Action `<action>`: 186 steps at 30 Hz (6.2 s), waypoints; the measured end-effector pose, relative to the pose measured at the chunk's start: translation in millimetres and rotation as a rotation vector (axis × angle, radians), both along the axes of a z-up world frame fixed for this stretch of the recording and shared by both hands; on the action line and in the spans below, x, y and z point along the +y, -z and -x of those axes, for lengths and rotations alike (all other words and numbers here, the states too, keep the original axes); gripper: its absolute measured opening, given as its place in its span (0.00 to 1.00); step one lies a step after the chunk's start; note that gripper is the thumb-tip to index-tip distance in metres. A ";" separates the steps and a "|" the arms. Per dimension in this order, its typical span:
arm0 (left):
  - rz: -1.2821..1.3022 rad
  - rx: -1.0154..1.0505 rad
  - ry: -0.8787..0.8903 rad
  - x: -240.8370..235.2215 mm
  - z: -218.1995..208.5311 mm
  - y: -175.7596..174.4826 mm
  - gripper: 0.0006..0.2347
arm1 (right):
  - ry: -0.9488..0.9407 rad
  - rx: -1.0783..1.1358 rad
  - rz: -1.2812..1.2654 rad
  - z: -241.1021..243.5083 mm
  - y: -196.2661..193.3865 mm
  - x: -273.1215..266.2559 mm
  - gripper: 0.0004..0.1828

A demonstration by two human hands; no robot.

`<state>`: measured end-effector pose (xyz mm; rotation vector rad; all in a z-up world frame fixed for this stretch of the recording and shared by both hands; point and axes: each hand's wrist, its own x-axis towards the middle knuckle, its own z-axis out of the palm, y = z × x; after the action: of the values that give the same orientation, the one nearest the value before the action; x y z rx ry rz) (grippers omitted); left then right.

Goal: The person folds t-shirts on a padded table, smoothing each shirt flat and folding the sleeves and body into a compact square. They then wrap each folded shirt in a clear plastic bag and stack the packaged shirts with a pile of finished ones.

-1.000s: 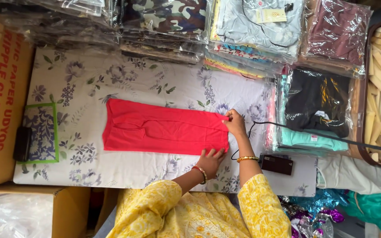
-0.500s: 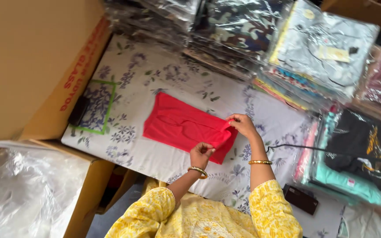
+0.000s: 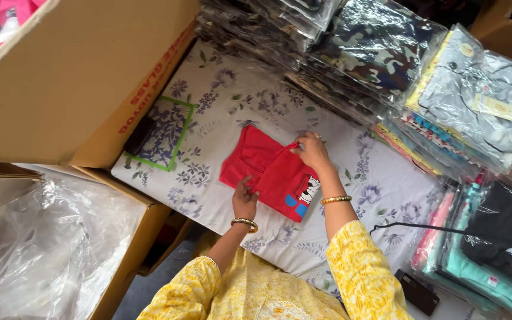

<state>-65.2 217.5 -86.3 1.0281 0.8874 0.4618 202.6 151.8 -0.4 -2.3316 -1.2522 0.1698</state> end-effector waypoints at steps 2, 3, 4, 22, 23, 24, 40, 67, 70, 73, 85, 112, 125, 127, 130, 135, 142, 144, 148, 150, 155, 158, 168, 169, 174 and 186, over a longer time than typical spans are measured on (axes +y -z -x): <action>0.015 -0.008 -0.032 13.9 2.9 3.1 0.25 | -0.074 -0.068 -0.147 3.5 -4.1 17.2 0.14; 0.008 0.001 -0.046 17.8 3.6 6.5 0.25 | 0.022 0.163 0.000 6.7 -12.0 23.7 0.13; 0.000 0.011 -0.059 21.5 4.3 9.9 0.25 | 0.116 0.394 0.149 9.9 -19.8 30.0 0.12; 0.047 -0.010 0.920 -223.3 -54.9 -30.8 0.14 | 0.462 0.833 0.268 -25.7 16.4 -319.7 0.12; 0.050 -0.009 0.933 -231.4 -55.7 -27.0 0.14 | 0.475 0.837 0.265 -22.4 25.7 -326.3 0.12; -0.093 0.066 0.948 -238.9 -56.4 -23.3 0.13 | 0.450 0.784 0.235 -19.0 34.9 -332.5 0.11; -0.351 0.255 1.040 -260.1 -70.5 -22.2 0.16 | 0.667 0.633 0.243 -8.6 2.3 -304.7 0.07; -0.354 0.201 0.713 -224.3 -42.0 -15.6 0.12 | 0.639 0.477 0.200 1.6 -12.2 -275.0 0.22; -0.369 0.209 0.689 -207.0 -32.9 -15.6 0.12 | 0.571 0.529 0.240 -0.4 7.2 -262.5 0.14; -0.410 0.262 0.696 -197.3 -31.1 -22.4 0.13 | 0.503 0.599 0.247 -1.6 12.9 -247.9 0.12; -0.984 0.101 1.103 -221.7 -51.3 -36.1 0.10 | 0.362 0.136 -0.069 10.8 30.0 -286.3 0.18; -0.281 0.301 0.147 60.8 19.7 -17.1 0.14 | 0.093 0.414 -0.172 15.6 13.8 40.9 0.12; -0.566 0.636 0.183 148.4 15.8 -16.2 0.14 | -0.064 0.237 0.005 27.7 23.3 161.2 0.17; -0.650 0.675 0.280 147.1 7.5 -26.5 0.19 | -0.066 0.291 0.186 27.0 7.5 163.2 0.22; -0.634 0.729 0.437 146.7 3.4 6.6 0.19 | -0.007 0.509 0.274 20.1 -7.1 147.3 0.23; -0.714 0.515 0.606 158.9 -12.6 -43.3 0.13 | 0.057 0.615 0.083 7.2 -61.7 61.7 0.20; -0.803 0.112 0.785 134.5 -119.8 -165.7 0.09 | 0.346 0.679 -0.136 -12.9 -120.5 -85.8 0.19; -0.816 0.079 0.814 116.1 -153.1 -182.9 0.08 | 0.427 0.612 -0.233 -12.5 -132.7 -112.9 0.19; -0.921 -0.096 0.805 80.6 -180.2 -218.9 0.07 | 0.493 0.303 -0.370 9.6 -164.4 -153.4 0.17; -0.978 -0.164 0.827 62.9 -166.0 -197.1 0.08 | 0.480 0.310 -0.400 36.1 -136.2 -184.2 0.15; -1.151 -0.106 1.025 22.0 -92.8 -86.3 0.07 | 0.502 0.376 -0.237 122.3 -41.5 -227.8 0.11; -1.141 -0.029 1.083 6.5 -46.1 -59.6 0.12 | 0.479 0.358 0.020 162.6 -18.8 -236.2 0.18; -0.848 -0.001 0.683 -1.5 -150.3 -3.7 0.12 | 0.877 0.350 -0.414 58.9 75.8 -240.2 0.11; -0.715 0.017 0.611 -4.4 -169.7 13.8 0.11 | 0.896 0.374 -0.447 42.6 84.2 -235.7 0.13; -0.499 0.197 0.550 -10.0 -218.8 36.5 0.09 | 1.124 0.840 -0.691 12.5 81.6 -211.9 0.13; -0.043 0.348 0.545 -9.8 -231.5 13.7 0.12 | 1.243 1.075 -0.571 -2.0 78.8 -207.7 0.12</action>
<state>166.3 207.7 -100.1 1.3578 0.8578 -0.1638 204.6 -55.9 -79.2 -1.6321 0.6189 0.4496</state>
